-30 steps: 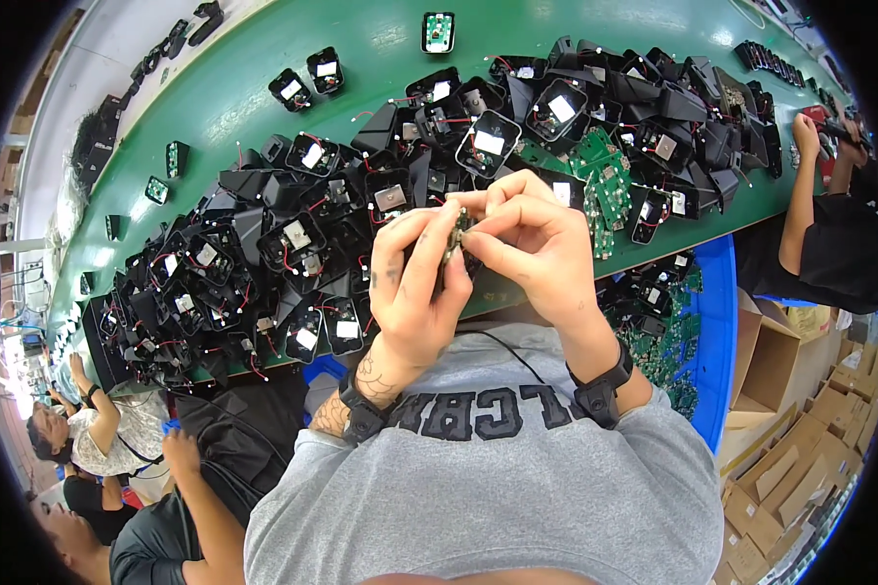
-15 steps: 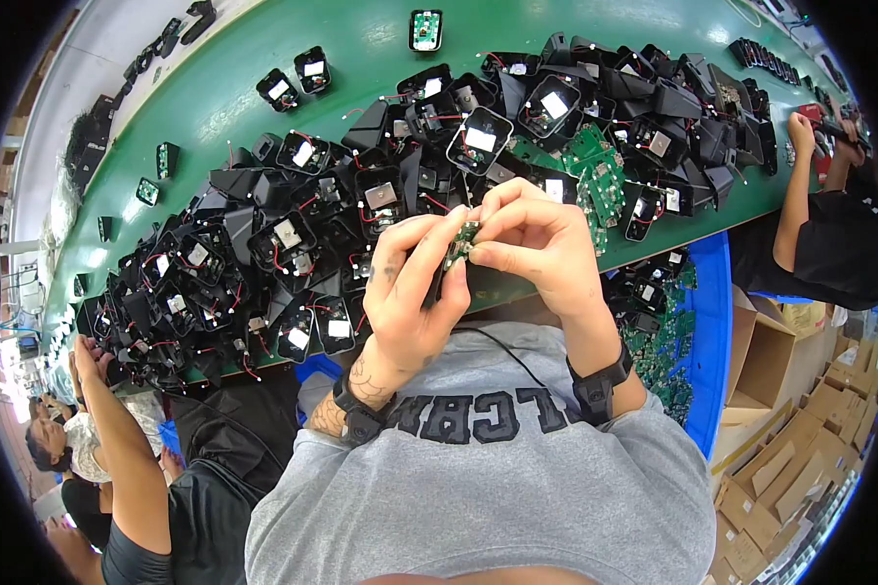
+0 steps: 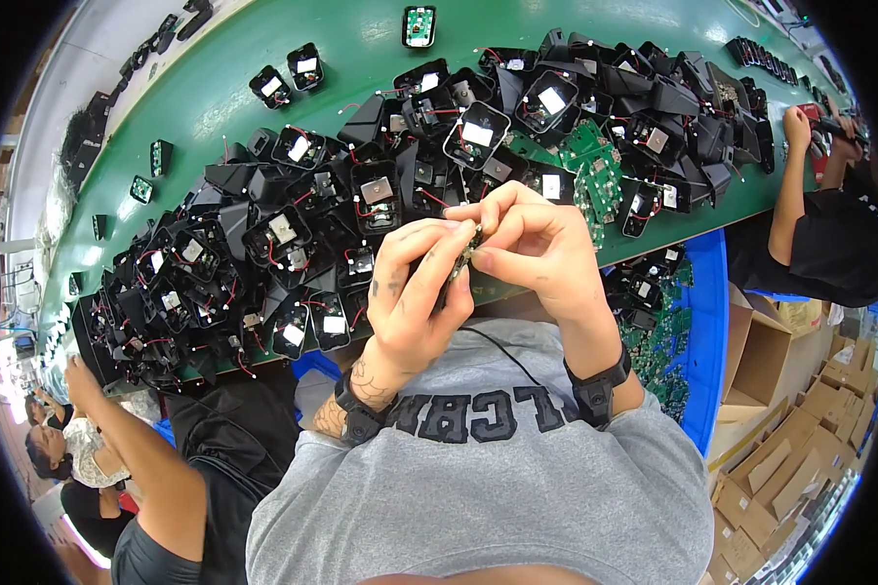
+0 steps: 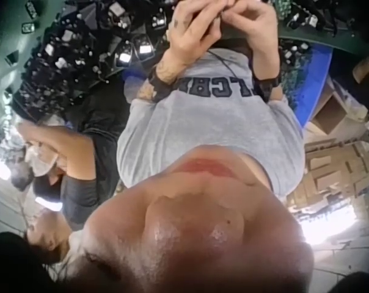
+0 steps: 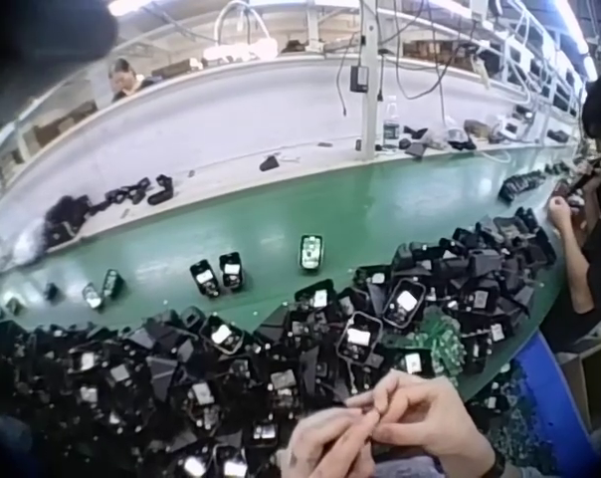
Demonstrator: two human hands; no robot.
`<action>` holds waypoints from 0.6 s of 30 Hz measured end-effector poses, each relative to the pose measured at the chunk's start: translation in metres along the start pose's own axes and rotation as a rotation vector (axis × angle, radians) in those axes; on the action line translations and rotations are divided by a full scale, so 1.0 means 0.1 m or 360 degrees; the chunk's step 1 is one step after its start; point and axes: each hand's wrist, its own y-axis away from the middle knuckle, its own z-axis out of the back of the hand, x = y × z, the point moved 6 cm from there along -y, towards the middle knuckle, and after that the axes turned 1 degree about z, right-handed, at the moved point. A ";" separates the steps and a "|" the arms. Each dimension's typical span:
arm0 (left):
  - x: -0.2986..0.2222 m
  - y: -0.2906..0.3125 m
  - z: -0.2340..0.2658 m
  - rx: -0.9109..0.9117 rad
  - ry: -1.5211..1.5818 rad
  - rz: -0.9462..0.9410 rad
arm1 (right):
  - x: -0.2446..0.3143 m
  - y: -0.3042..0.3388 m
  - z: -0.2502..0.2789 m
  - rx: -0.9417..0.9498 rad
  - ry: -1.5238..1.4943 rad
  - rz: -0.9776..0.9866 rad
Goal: Inserting circuit boards into black plastic housings and organizing them on the assembly table.
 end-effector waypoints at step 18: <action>0.05 0.02 0.10 -0.0091 0.0000 0.0272 | -0.06 0.02 -0.08 -0.0071 -0.0039 0.0058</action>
